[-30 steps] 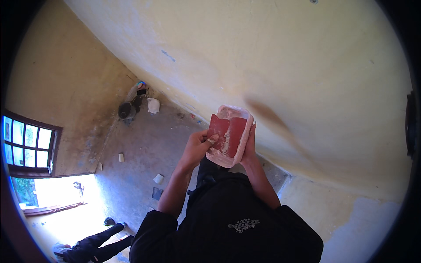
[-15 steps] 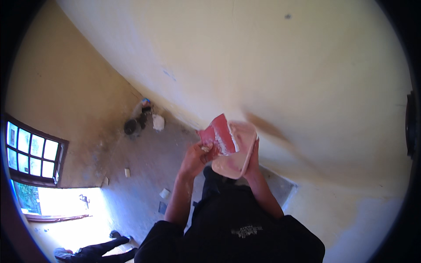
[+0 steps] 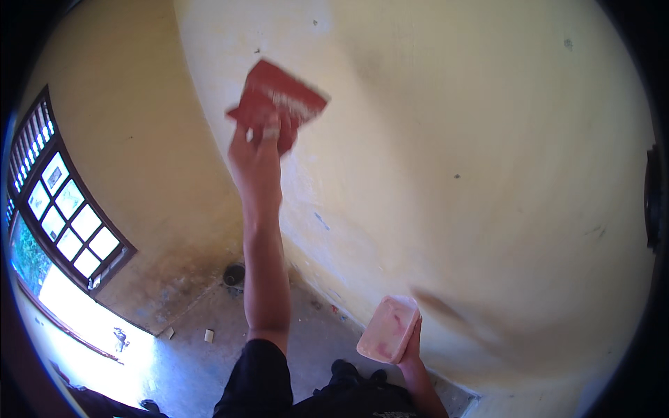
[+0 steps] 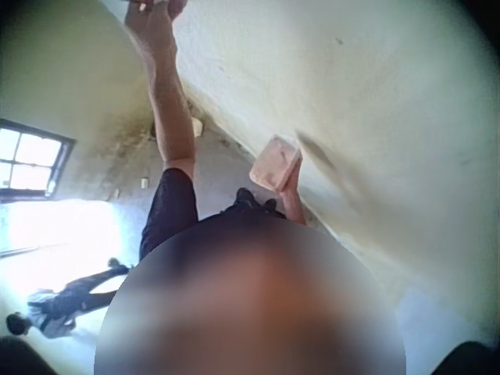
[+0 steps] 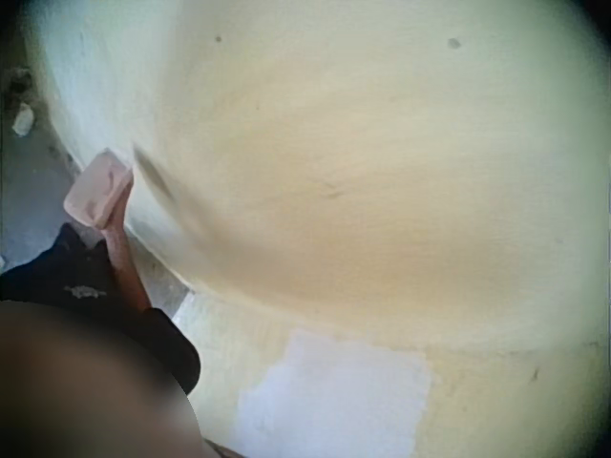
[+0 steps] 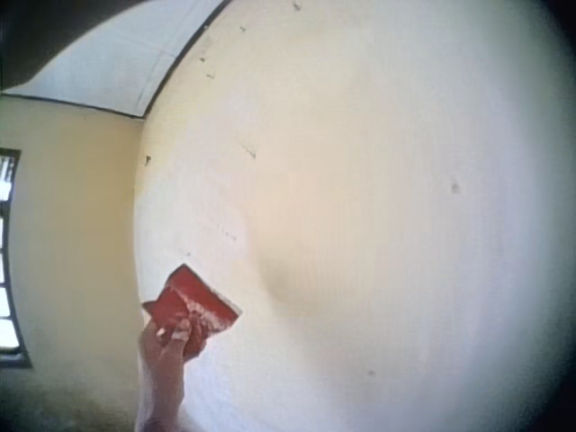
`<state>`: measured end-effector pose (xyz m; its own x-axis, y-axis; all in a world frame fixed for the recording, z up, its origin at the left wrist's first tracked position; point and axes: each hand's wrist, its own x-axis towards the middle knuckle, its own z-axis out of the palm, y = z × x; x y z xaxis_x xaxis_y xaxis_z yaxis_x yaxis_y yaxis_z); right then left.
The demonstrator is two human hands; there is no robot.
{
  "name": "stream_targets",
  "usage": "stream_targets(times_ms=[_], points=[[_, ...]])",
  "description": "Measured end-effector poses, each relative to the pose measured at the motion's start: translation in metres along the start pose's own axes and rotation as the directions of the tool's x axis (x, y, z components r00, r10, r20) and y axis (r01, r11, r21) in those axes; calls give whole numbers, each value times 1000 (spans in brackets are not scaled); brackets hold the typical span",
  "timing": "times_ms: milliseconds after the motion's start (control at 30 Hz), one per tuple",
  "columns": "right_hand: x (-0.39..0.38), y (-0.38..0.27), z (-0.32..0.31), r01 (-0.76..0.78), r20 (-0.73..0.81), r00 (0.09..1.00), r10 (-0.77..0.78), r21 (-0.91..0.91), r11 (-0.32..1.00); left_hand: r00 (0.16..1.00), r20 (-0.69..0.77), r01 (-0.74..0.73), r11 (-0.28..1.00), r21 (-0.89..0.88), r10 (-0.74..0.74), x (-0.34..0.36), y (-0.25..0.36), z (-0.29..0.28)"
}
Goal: The person applies plaster to a wall using a trowel and a container. They repeatedly scoop plaster from the container and spread it onto the wall surface in smooth strokes.
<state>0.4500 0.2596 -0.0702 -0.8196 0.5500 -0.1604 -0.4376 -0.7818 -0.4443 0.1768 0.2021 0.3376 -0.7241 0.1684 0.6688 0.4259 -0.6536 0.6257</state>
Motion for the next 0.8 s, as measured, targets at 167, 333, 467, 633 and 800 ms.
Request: stream_targets(times_ms=[167, 333, 467, 633, 800], points=[[-5, 5, -2, 3, -32, 999, -4, -43, 999, 985, 21, -166, 910, 381, 171, 114, 35, 20], [-13, -1, 5, 15, -13, 1000, -15, -31, 999, 927, 107, -315, 587, 746, 361, 133, 46, 45], [-20, -2, 7, 26, -6, 1000, -26, -40, 999, 909, 153, -353, 519, 778, 387, 131, 46, 59], [-26, -1, 10, 39, -10, 999, -39, -58, 998, 921, 158, -334, 516, 789, 355, 119, 52, 70], [-30, -4, 11, 48, -10, 999, -49, -73, 996, 906, 178, -367, 505, 781, 383, 109, 56, 78]])
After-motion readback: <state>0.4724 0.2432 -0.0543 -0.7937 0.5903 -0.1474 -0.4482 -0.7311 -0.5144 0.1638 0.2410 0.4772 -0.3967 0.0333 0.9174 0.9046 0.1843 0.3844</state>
